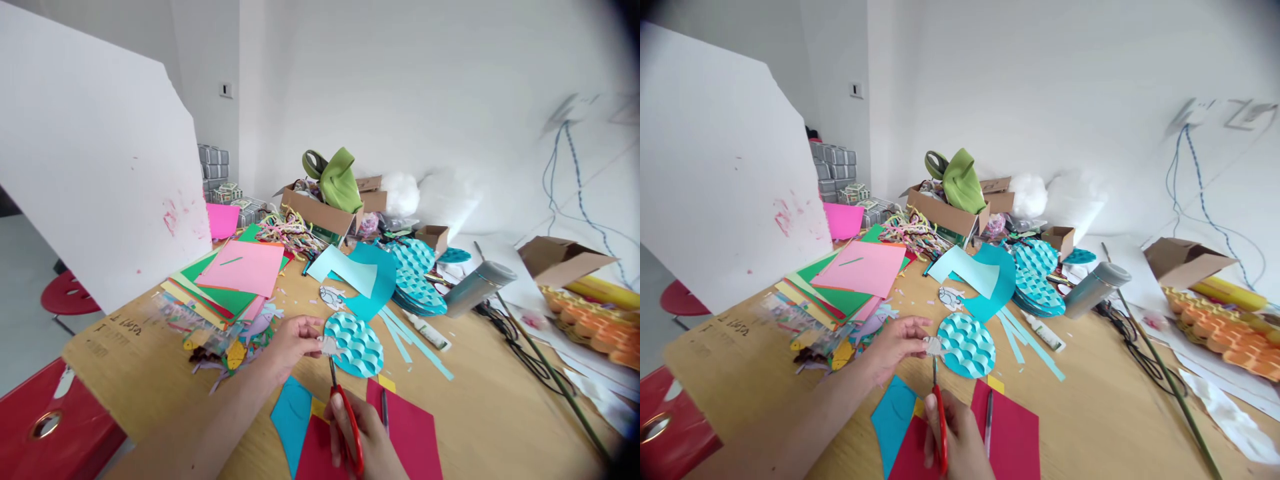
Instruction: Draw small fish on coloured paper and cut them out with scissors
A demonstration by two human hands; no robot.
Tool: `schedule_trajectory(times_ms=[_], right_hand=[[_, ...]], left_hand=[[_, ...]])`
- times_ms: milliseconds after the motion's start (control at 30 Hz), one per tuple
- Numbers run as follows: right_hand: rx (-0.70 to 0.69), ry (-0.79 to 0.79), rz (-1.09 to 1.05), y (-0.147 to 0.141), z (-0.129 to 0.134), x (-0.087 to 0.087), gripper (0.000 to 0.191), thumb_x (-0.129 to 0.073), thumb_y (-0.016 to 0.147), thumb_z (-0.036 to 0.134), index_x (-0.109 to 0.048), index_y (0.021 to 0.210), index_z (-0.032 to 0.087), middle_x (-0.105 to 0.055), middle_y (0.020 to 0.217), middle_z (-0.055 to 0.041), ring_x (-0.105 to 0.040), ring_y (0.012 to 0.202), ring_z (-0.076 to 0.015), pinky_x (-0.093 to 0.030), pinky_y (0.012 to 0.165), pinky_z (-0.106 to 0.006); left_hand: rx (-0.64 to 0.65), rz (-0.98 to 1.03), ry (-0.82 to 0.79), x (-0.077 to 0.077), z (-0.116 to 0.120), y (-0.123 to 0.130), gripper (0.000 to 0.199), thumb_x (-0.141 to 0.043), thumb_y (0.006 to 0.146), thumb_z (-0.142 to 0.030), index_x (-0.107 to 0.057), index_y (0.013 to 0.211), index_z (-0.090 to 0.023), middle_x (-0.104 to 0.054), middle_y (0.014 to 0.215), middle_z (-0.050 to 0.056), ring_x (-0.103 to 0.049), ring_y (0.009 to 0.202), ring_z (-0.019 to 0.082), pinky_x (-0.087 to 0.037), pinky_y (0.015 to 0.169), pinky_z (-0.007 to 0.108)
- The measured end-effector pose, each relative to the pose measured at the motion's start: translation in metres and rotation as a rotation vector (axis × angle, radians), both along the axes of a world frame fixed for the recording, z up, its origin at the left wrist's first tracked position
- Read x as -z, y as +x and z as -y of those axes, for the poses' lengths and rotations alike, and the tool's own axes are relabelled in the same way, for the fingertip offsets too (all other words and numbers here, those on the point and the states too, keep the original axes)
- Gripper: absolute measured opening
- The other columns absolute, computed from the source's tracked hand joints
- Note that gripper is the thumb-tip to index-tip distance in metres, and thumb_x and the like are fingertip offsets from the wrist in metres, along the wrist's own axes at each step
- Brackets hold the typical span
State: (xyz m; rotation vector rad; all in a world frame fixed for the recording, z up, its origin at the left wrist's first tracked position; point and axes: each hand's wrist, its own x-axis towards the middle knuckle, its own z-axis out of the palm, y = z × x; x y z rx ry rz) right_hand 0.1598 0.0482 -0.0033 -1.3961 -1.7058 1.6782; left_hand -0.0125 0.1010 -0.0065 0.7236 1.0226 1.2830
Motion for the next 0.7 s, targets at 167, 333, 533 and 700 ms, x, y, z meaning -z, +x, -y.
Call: schedule_trajectory(times_ms=[167,333,533,700], right_hand=[[0.005,0.008,-0.014,0.0002,-0.0018,0.0031,0.065,-0.037,0.08,0.083,-0.049,0.075,0.02,-0.053,0.045,0.0023,-0.039,0.035,-0.0077,-0.027,0.035,-0.019],[0.007,-0.002,-0.014,0.001,-0.0037,0.0048,0.065,-0.038,0.079,0.084,-0.049,0.075,0.019,-0.053,0.044,0.0028,-0.042,0.034,-0.0077,-0.026,0.034,-0.018],[0.019,-0.034,-0.034,0.0027,-0.0045,0.0063,0.065,-0.043,0.077,0.084,-0.048,0.075,0.02,-0.054,0.043,0.004,-0.036,0.029,-0.0058,-0.028,0.029,-0.016],[0.038,-0.041,-0.038,0.0031,-0.0048,0.0091,0.064,-0.043,0.076,0.084,-0.048,0.076,0.02,-0.055,0.043,0.0035,-0.036,0.028,-0.0059,-0.029,0.028,-0.016]], left_hand=[[0.038,-0.007,-0.015,0.0005,0.002,0.0039,0.052,-0.082,0.051,-0.021,-0.067,0.1,-0.013,-0.066,0.074,0.001,-0.062,0.066,0.015,-0.049,0.061,0.026],[0.053,-0.005,-0.003,0.0017,0.0024,0.0049,0.055,-0.084,0.05,-0.023,-0.065,0.101,-0.013,-0.065,0.074,0.0,-0.062,0.065,0.014,-0.05,0.062,0.027],[0.078,0.026,0.015,0.0001,0.0026,0.0044,0.057,-0.085,0.051,-0.025,-0.065,0.103,-0.013,-0.066,0.075,0.001,-0.063,0.068,0.015,-0.05,0.062,0.026],[0.096,0.028,-0.021,-0.0004,0.0037,0.0036,0.052,-0.082,0.055,-0.029,-0.064,0.101,-0.012,-0.065,0.069,0.0,-0.061,0.058,0.012,-0.05,0.06,0.027]])
